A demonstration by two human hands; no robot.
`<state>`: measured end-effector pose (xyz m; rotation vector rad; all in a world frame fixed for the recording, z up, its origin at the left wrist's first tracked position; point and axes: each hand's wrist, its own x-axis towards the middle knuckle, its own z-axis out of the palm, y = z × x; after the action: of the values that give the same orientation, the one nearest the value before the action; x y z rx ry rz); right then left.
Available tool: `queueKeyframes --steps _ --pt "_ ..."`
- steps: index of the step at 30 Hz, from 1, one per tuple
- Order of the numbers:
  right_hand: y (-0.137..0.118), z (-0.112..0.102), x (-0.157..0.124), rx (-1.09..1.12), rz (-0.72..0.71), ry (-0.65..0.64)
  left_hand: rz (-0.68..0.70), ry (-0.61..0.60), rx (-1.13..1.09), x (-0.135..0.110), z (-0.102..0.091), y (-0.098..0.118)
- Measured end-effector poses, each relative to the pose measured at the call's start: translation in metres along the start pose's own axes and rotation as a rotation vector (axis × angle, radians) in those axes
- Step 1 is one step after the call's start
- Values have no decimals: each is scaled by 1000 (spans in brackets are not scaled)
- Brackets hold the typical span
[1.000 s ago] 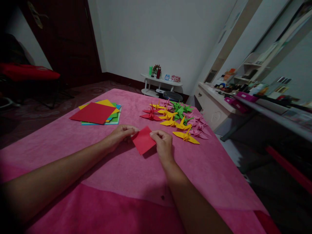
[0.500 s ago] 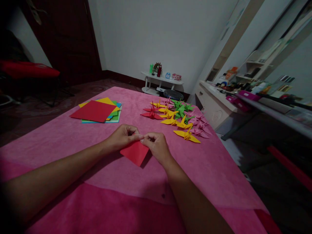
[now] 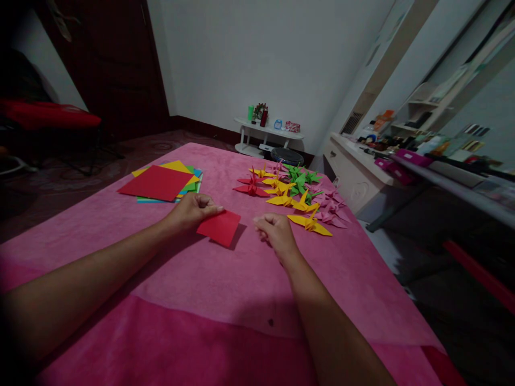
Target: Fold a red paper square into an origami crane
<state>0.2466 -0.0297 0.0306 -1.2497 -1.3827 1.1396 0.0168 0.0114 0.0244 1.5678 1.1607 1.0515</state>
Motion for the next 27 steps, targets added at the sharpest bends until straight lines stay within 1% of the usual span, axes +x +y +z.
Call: queueKeyframes --steps 2,3,6,8,10,13,15,17,21,24,27 --pt "1 1 2 101 28 79 -14 7 -52 3 -4 -2" --pt "0 4 2 122 25 80 -15 -21 -68 3 -4 -2" --pt "-1 19 -2 67 -5 -31 -18 -149 -87 0 4 4" --pt "-3 29 -6 19 -34 -93 -26 -205 -107 -4 10 9" --pt "-3 35 -9 8 -56 -52 -43 -226 -140 -5 13 11" --pt "0 32 -10 50 -36 112 -78 -191 -217 -5 11 10" --pt "3 28 -9 100 -8 160 -95 -146 -299 -3 10 7" --pt "6 26 -8 144 19 146 -104 -93 -393 -3 10 4" --pt "6 28 -8 154 73 56 -124 5 -576 -4 15 3" --pt "5 27 -6 154 41 15 -96 32 -572 -5 17 6" --pt "7 22 -3 154 -33 57 -56 33 -522 -5 18 7"
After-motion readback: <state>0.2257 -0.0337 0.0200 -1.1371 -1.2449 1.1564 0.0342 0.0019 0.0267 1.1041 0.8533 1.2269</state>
